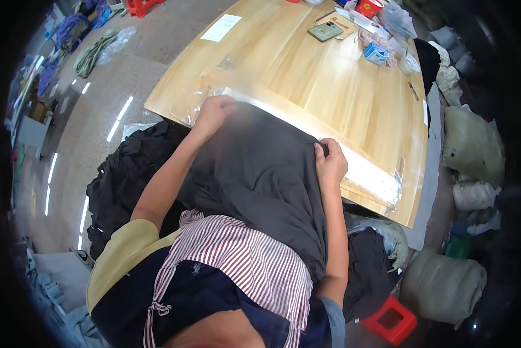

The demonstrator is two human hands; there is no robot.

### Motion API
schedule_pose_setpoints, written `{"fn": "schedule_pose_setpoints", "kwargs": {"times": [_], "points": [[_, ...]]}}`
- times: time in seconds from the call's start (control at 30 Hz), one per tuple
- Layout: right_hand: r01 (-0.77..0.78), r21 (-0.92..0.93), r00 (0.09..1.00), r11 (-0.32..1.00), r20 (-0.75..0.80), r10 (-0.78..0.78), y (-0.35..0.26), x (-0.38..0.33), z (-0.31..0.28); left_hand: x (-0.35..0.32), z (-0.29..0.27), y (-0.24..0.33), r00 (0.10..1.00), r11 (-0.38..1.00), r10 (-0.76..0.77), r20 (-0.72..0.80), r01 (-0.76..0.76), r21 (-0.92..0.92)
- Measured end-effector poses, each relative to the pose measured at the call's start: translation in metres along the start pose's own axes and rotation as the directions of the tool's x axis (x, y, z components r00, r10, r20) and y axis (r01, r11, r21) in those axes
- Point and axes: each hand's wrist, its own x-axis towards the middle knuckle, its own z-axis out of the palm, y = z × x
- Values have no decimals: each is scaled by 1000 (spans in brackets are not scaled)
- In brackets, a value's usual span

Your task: Marking specific points on dark fabric garments using a marking tool and a table guide.

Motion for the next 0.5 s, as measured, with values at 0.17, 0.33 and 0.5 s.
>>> {"fn": "schedule_pose_setpoints", "kwargs": {"times": [0.17, 0.33, 0.5], "points": [[52, -6, 999, 999, -8, -52, -8, 0, 1, 17, 2, -3, 959, 919, -279, 56, 284, -273], [52, 5, 998, 999, -47, -51, -5, 0, 0, 19, 3, 0, 929, 861, -341, 143, 370, -348], [97, 60, 993, 993, -70, -93, -3, 0, -2, 11, 13, 27, 996, 628, 70, -47, -8, 778]]}}
